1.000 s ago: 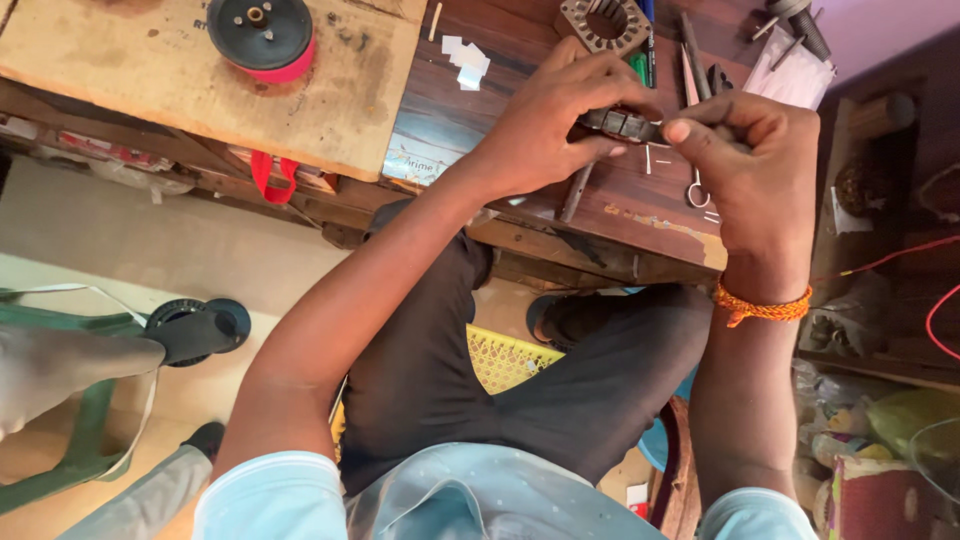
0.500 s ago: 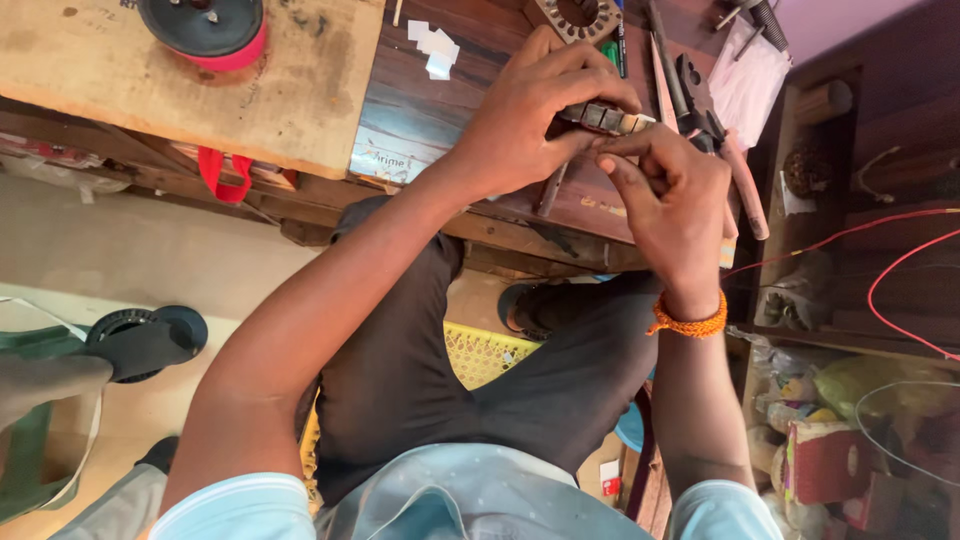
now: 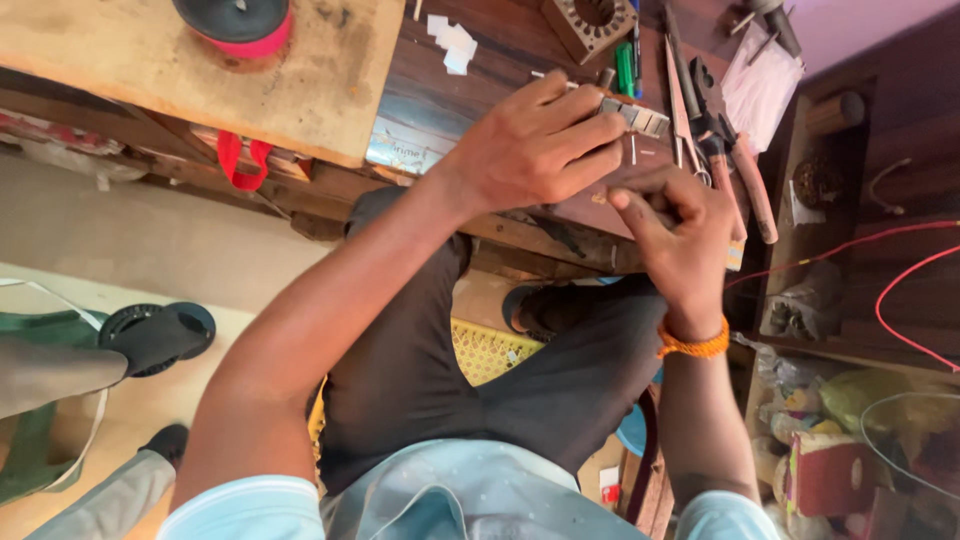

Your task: The person sits at a workbench and works on a small electric motor component, holding the metal housing with one hand while fitting and pressing small parts into it with the other, turning the assembly over and repositioning it repeatedly on the bench.

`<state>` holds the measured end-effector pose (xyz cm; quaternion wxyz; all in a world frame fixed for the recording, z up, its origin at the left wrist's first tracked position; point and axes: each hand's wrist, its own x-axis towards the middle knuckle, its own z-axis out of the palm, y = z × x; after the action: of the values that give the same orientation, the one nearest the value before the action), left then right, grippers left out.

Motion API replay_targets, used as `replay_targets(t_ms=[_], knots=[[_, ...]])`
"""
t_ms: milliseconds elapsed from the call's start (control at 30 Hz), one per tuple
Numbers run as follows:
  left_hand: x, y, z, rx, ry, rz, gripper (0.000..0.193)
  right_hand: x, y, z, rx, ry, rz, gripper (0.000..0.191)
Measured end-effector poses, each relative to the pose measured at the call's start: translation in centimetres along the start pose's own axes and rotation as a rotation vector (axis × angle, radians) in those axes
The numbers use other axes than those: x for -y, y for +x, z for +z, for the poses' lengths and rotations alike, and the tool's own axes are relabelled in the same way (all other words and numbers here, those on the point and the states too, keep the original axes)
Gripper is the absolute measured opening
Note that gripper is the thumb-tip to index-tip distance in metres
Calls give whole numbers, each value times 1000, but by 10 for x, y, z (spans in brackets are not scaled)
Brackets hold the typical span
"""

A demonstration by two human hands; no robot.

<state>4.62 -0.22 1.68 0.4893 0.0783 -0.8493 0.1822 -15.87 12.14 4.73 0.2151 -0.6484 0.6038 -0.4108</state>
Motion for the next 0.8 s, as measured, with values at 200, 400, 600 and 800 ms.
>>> replay_targets(t_ms=[200,400,600,800], knots=[[-23,2,0,-115,-227,-441,16,35,13,-28,22,-323,-219,12],[-34,4,6,-147,-353,-784,17,38,58,-18,-9,-339,-388,10],[-43,3,9,-143,-473,-978,19,27,89,-2,5,-276,-296,9],[-45,8,11,-187,-455,-1035,21,8,103,-3,30,-280,-243,6]])
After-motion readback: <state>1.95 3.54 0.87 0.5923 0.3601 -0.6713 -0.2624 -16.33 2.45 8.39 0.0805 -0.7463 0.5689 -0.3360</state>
